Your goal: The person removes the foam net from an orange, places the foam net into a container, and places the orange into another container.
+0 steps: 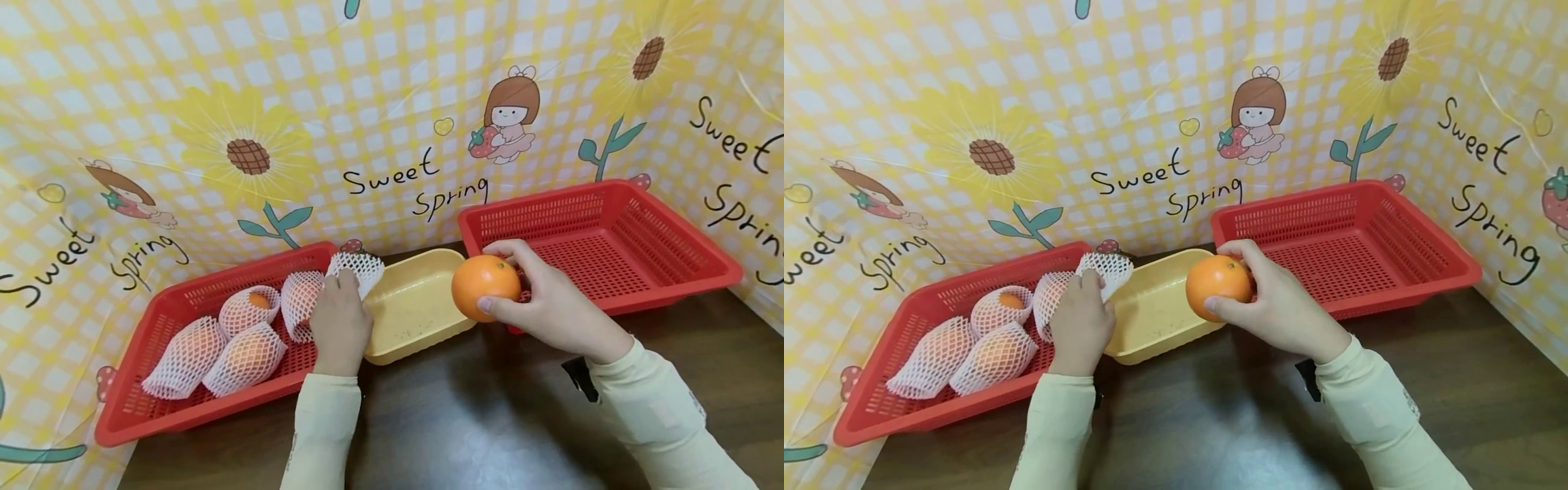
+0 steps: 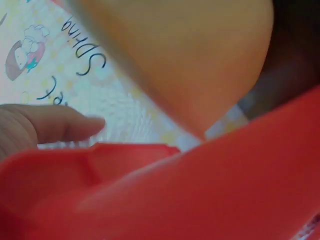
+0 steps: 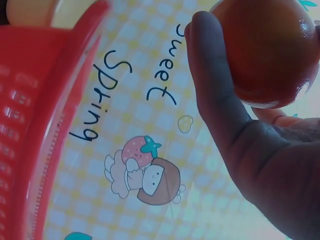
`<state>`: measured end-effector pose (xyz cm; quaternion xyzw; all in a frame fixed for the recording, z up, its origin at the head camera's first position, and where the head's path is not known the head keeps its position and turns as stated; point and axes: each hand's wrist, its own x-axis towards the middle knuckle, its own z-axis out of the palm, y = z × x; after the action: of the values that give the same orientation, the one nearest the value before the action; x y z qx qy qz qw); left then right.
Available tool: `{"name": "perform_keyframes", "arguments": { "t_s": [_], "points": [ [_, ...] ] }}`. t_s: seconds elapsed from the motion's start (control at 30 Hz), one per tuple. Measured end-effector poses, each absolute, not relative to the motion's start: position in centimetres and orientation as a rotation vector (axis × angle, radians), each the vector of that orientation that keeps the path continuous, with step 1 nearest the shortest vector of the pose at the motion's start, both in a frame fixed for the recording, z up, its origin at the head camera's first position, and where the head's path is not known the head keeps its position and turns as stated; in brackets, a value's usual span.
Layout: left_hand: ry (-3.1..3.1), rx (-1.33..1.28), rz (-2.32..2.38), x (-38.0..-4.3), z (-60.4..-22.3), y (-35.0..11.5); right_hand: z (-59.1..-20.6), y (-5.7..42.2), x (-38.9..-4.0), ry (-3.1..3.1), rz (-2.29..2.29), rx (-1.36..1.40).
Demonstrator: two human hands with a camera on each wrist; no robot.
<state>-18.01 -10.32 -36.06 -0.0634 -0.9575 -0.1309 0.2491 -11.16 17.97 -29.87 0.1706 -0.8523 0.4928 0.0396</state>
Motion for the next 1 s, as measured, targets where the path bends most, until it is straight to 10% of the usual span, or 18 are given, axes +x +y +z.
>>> {"name": "perform_keyframes", "arguments": {
  "t_s": [0.33,1.0],
  "points": [
    [-2.535,-0.477,-0.344,-17.0,-37.1,-6.4,-29.3,19.2,-11.0,-2.616,1.448,0.442],
    [-2.655,-0.159,-0.35,-19.1,-40.3,-5.5,-29.3,21.2,-12.1,-2.659,1.195,0.273]
  ]
}}
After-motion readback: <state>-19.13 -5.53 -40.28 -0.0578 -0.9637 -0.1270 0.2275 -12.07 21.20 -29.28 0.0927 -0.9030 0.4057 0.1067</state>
